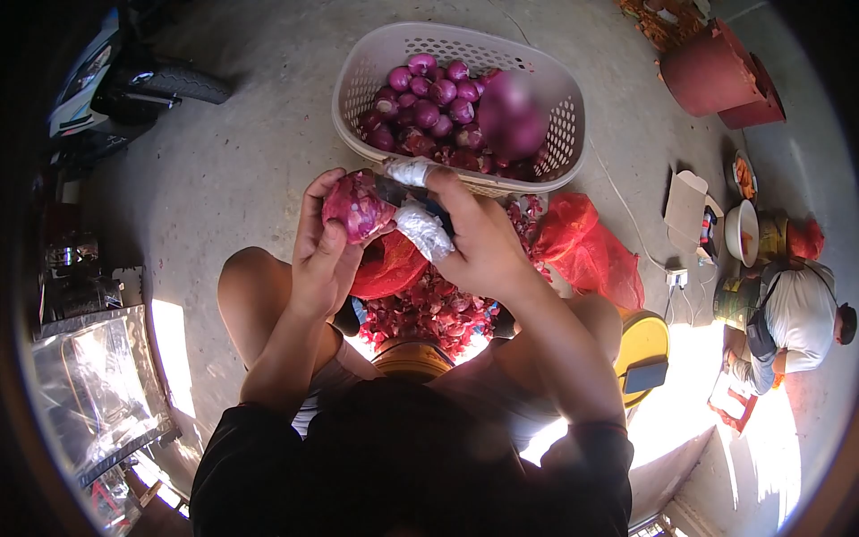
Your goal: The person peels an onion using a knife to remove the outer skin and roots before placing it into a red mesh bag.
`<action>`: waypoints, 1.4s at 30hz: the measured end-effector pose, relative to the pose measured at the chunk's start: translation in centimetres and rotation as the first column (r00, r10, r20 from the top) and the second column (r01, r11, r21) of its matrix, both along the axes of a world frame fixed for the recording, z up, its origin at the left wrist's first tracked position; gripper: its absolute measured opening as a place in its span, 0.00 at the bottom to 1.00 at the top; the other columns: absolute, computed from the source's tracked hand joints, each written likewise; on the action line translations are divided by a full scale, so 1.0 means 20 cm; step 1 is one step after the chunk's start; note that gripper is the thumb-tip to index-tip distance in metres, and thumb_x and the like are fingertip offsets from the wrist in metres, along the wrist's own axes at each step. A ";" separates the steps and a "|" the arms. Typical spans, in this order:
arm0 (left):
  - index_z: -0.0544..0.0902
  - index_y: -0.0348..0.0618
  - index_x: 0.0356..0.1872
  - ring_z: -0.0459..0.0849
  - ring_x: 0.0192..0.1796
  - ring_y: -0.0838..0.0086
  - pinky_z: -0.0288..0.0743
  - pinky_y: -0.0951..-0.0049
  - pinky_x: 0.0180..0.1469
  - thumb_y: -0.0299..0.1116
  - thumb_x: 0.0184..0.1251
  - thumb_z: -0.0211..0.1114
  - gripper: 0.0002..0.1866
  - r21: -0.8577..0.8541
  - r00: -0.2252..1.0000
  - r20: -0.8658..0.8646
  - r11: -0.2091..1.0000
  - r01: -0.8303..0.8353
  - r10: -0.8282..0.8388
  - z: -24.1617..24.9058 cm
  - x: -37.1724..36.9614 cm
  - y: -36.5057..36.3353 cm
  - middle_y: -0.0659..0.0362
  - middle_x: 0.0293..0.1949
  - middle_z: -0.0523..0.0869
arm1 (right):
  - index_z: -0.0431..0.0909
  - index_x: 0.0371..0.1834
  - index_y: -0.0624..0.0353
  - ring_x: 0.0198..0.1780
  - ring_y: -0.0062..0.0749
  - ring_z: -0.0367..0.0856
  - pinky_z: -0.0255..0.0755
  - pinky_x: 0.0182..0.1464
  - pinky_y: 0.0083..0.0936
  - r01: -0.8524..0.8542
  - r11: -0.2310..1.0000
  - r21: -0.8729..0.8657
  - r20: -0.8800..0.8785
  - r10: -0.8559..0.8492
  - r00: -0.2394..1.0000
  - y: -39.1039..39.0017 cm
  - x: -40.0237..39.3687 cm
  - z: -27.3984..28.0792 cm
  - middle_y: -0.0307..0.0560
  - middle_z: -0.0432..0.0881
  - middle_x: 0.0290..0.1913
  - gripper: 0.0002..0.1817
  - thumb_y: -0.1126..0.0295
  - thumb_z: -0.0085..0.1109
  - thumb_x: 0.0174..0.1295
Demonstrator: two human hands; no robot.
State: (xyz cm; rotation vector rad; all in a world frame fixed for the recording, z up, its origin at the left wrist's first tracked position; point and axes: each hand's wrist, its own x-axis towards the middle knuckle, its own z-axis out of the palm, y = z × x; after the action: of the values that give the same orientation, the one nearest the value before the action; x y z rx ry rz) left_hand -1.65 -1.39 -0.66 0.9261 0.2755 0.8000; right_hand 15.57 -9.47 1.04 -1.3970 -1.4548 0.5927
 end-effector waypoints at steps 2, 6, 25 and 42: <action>0.55 0.44 0.65 0.68 0.62 0.66 0.61 0.57 0.64 0.42 0.66 0.58 0.32 -0.004 1.000 -0.014 1.000 0.009 -0.009 0.01 0.00 0.00 0.55 0.61 0.67 | 0.66 0.55 0.57 0.38 0.53 0.81 0.74 0.39 0.35 -0.025 0.999 0.021 0.022 0.025 0.999 0.00 0.02 -0.01 0.54 0.80 0.38 0.28 0.75 0.62 0.47; 0.57 0.41 0.63 0.69 0.59 0.72 0.62 0.69 0.62 0.37 0.66 0.59 0.29 -0.023 0.999 0.015 0.999 -0.040 0.040 0.01 0.02 0.00 0.55 0.57 0.69 | 0.65 0.56 0.60 0.40 0.36 0.82 0.73 0.42 0.27 -0.164 0.985 -0.055 0.242 0.173 0.955 -0.03 0.04 0.07 0.51 0.80 0.44 0.27 0.76 0.64 0.52; 0.56 0.42 0.64 0.66 0.63 0.66 0.61 0.60 0.63 0.42 0.67 0.56 0.30 -0.016 0.996 0.024 0.996 0.089 -0.089 0.09 0.08 0.00 0.53 0.62 0.66 | 0.66 0.55 0.60 0.40 0.48 0.82 0.73 0.42 0.31 -0.037 0.999 0.023 0.037 0.037 0.999 -0.03 0.04 0.05 0.53 0.82 0.37 0.30 0.76 0.63 0.44; 0.59 0.44 0.62 0.71 0.53 0.78 0.67 0.72 0.56 0.34 0.67 0.58 0.26 0.051 0.991 0.048 0.991 0.123 -0.125 0.18 0.19 0.05 0.58 0.55 0.70 | 0.73 0.46 0.58 0.35 0.48 0.82 0.74 0.35 0.31 0.000 0.980 0.199 0.269 -0.054 0.962 -0.06 0.11 0.13 0.51 0.81 0.38 0.23 0.71 0.68 0.45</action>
State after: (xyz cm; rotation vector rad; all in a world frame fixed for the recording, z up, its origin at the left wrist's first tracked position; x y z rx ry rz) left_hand 2.05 -0.45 2.86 0.9570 0.1530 0.7169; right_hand 17.77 -10.64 3.68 -1.3771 -1.6605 0.2345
